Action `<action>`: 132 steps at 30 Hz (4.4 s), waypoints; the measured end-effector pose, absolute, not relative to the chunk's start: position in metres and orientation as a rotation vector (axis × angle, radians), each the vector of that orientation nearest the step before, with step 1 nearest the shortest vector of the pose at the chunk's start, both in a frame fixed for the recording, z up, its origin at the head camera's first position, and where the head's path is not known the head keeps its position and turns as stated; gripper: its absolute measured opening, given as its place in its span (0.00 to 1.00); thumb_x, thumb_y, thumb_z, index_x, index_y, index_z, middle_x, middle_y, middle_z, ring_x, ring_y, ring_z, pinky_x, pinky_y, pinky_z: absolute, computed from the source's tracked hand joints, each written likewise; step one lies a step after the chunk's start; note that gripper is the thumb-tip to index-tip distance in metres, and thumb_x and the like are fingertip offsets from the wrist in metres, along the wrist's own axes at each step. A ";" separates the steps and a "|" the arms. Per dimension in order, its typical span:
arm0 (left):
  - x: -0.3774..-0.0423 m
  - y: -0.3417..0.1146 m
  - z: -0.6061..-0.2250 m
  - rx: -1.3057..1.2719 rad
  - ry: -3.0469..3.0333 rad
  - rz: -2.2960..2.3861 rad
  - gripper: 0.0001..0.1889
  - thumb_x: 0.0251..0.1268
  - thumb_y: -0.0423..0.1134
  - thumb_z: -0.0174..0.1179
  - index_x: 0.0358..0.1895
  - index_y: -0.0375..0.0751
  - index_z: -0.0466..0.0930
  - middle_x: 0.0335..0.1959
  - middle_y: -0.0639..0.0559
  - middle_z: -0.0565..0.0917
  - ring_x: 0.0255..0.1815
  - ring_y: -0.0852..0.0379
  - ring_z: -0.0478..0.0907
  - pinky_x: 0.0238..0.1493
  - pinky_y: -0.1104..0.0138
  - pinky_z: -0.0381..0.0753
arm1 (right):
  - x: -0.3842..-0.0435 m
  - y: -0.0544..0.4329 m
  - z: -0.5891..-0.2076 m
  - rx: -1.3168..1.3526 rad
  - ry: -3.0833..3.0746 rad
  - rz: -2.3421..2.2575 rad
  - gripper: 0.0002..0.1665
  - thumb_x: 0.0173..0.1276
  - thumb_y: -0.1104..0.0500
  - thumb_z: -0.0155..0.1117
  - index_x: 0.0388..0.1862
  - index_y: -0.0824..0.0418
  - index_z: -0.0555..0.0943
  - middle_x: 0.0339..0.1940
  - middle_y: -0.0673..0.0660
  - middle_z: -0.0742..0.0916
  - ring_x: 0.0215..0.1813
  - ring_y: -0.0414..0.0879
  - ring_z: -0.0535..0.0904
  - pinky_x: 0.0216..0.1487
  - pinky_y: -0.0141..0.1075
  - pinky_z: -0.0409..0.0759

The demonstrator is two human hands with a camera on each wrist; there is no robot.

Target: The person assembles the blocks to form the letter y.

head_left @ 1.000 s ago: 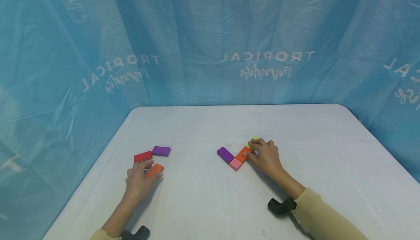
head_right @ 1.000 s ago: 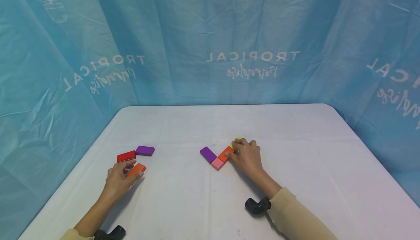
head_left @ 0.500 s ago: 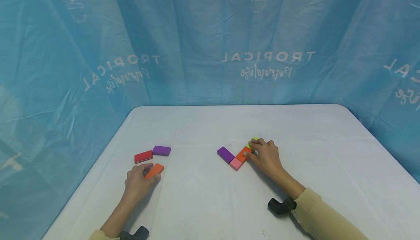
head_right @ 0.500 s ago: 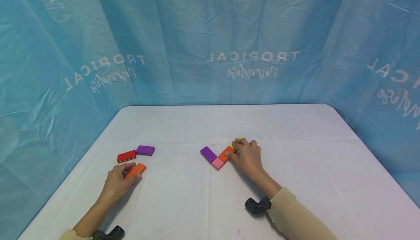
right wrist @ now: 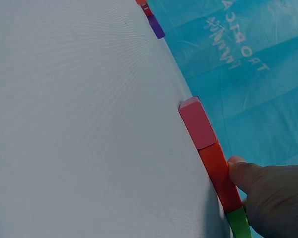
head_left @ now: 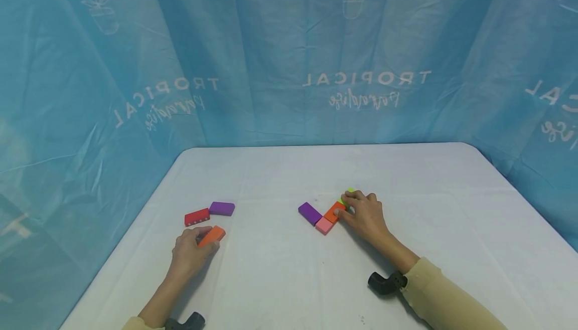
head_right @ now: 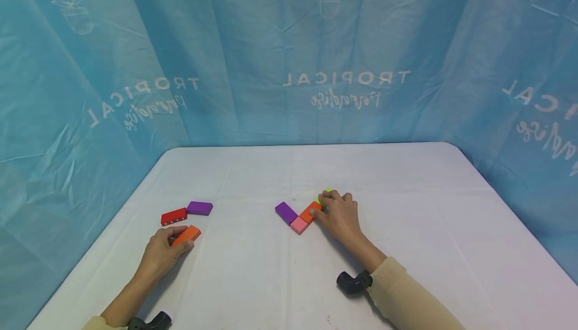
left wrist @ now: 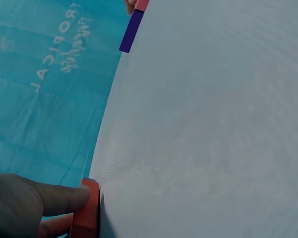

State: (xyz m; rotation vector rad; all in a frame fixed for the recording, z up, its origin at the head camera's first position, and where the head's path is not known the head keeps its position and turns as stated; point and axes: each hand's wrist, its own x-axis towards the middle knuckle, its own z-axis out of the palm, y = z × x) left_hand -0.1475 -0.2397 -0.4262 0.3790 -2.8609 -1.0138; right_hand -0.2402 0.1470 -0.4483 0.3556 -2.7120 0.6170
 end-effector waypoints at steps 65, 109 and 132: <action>-0.247 -0.154 -0.398 -0.293 -2.833 -1.193 0.19 0.58 0.34 0.64 0.54 0.49 0.80 0.54 0.49 0.78 0.56 0.49 0.65 0.50 0.58 0.68 | -0.241 0.146 -0.449 0.347 -2.726 0.660 0.30 0.57 0.45 0.69 0.56 0.58 0.80 0.58 0.56 0.82 0.47 0.57 0.72 0.43 0.48 0.67; -0.286 -0.124 -0.423 -0.377 -3.058 -1.096 0.21 0.60 0.31 0.59 0.56 0.55 0.79 0.57 0.54 0.77 0.60 0.50 0.63 0.62 0.49 0.65 | -0.242 0.147 -0.451 0.342 -2.710 0.637 0.30 0.56 0.45 0.69 0.55 0.57 0.81 0.57 0.56 0.82 0.45 0.56 0.72 0.41 0.47 0.67; -0.279 -0.122 -0.424 -0.105 -2.884 -1.113 0.31 0.57 0.47 0.64 0.64 0.42 0.69 0.57 0.43 0.75 0.58 0.46 0.65 0.59 0.50 0.61 | -0.243 0.147 -0.451 0.347 -2.709 0.640 0.31 0.56 0.44 0.69 0.55 0.58 0.81 0.57 0.56 0.82 0.45 0.56 0.72 0.41 0.47 0.67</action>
